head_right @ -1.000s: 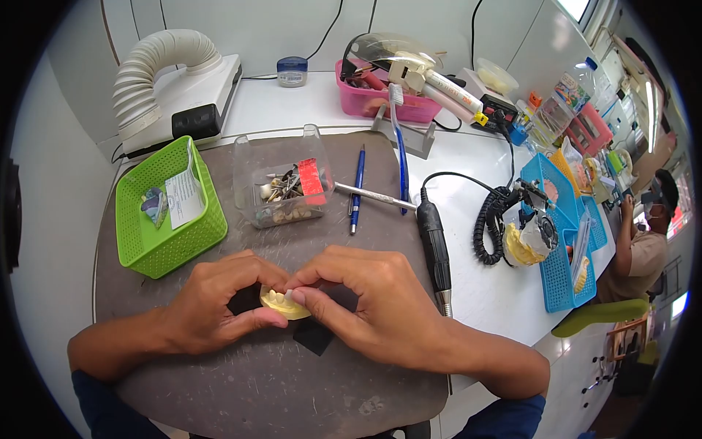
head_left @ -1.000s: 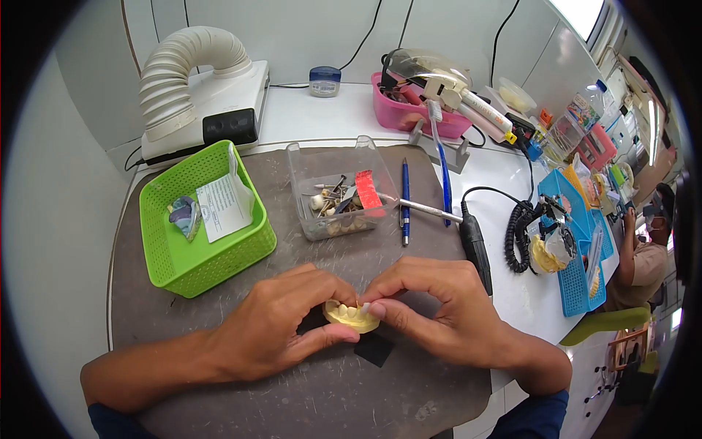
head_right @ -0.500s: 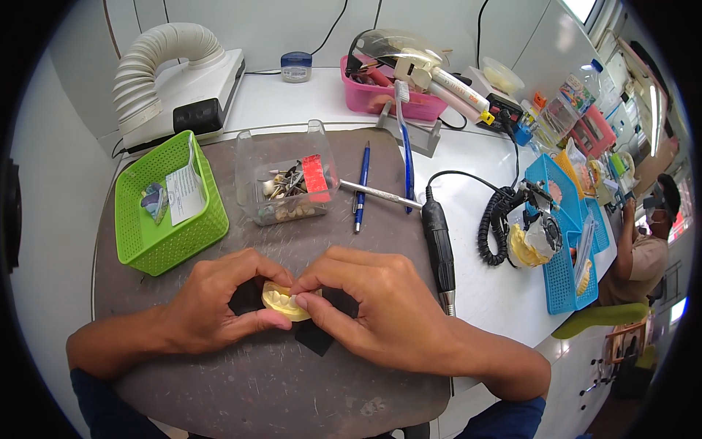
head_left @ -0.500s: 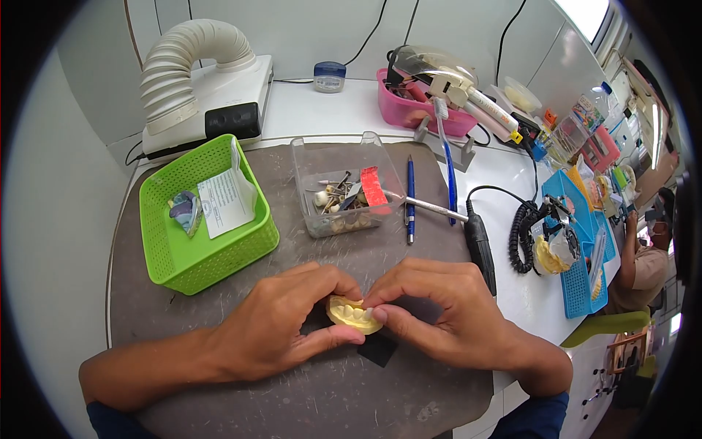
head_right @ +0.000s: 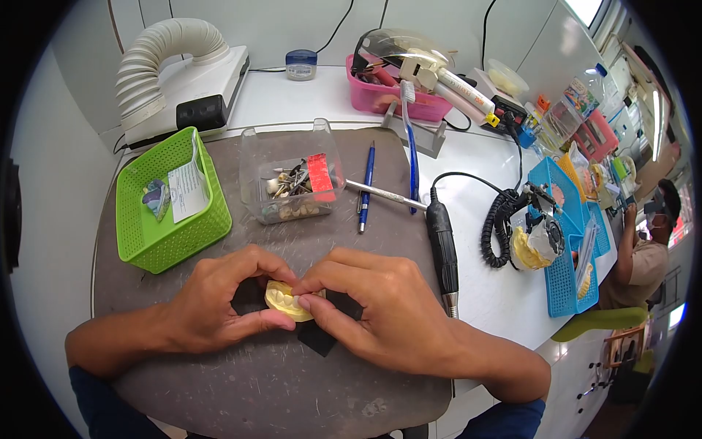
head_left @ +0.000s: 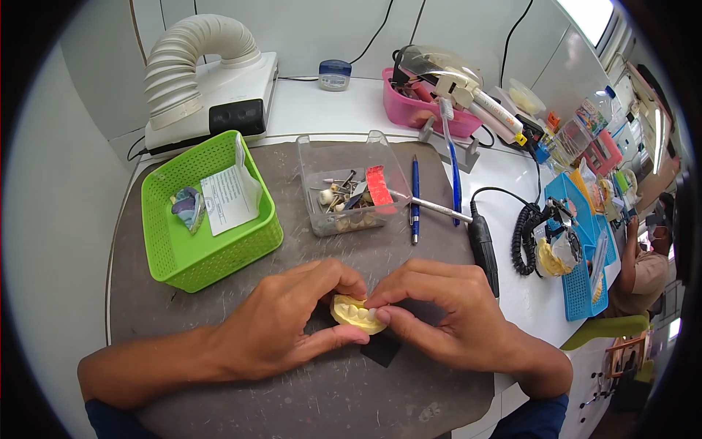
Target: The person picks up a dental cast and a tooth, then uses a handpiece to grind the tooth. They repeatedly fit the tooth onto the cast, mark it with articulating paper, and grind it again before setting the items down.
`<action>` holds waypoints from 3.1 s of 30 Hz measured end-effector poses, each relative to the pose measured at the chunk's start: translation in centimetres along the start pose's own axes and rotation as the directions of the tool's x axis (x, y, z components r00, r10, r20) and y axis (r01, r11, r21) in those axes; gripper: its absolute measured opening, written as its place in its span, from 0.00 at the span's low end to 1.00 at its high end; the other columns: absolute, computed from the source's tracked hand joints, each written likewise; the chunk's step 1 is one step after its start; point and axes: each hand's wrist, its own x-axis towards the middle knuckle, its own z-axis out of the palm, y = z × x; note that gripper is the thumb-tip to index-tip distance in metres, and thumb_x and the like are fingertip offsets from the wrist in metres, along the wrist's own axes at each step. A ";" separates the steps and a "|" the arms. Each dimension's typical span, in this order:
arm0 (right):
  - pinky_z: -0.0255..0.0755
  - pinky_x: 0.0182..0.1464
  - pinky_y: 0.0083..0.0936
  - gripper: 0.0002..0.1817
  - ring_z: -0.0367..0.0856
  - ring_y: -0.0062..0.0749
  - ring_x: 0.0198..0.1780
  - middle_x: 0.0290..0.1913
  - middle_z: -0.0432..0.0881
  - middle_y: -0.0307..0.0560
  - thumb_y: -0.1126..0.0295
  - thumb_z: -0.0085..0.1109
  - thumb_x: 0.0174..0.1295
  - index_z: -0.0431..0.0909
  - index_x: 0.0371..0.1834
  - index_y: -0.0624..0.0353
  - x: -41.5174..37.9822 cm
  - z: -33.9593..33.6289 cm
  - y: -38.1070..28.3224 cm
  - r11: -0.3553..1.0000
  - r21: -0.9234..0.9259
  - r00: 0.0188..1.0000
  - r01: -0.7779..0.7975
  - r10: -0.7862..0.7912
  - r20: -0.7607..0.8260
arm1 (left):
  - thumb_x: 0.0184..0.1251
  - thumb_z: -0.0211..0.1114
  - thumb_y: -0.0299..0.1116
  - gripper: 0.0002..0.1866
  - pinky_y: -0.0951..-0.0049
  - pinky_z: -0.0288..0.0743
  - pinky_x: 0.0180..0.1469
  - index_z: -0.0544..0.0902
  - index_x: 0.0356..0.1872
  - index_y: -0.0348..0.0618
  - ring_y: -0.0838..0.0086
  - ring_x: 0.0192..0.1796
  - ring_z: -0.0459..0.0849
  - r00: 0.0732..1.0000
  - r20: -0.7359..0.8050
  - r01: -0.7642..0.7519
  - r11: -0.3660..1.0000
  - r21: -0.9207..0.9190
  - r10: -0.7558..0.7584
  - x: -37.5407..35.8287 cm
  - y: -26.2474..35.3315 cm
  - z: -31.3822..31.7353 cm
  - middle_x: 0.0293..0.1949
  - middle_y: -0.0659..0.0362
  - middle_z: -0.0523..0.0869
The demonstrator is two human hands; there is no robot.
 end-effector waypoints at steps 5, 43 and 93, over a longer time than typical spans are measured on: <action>0.75 0.30 0.28 0.06 0.85 0.37 0.31 0.36 0.85 0.48 0.74 0.67 0.64 0.85 0.42 0.62 0.0 -0.2 -0.2 0.999 -0.005 0.999 -0.032 0.033 0.026 | 0.57 0.82 0.38 0.26 0.69 0.84 0.48 0.81 0.50 0.36 0.66 0.45 0.90 1.000 0.007 0.016 1.000 -0.013 -0.016 0.0 0.1 -0.1 0.45 0.53 0.87; 0.83 0.43 0.26 0.21 0.80 0.37 0.51 0.48 0.77 0.47 0.73 0.58 0.59 0.77 0.57 0.66 -1.1 -1.5 -1.8 0.888 -0.322 0.848 0.329 -0.128 0.514 | 0.62 0.77 0.30 0.16 0.73 0.79 0.45 0.87 0.49 0.37 0.72 0.41 0.86 0.995 -0.076 0.058 0.997 -0.046 -0.061 0.2 -0.1 -0.3 0.41 0.55 0.89; 0.80 0.47 0.26 0.12 0.86 0.29 0.43 0.45 0.87 0.47 0.78 0.68 0.60 0.85 0.48 0.63 -0.1 -2.5 -0.1 0.999 -0.030 0.999 0.035 -0.036 -0.006 | 0.60 0.71 0.22 0.12 0.74 0.79 0.41 0.86 0.46 0.37 0.68 0.44 0.85 0.996 -0.071 -0.048 0.992 0.115 0.056 -0.8 0.6 -0.4 0.44 0.55 0.84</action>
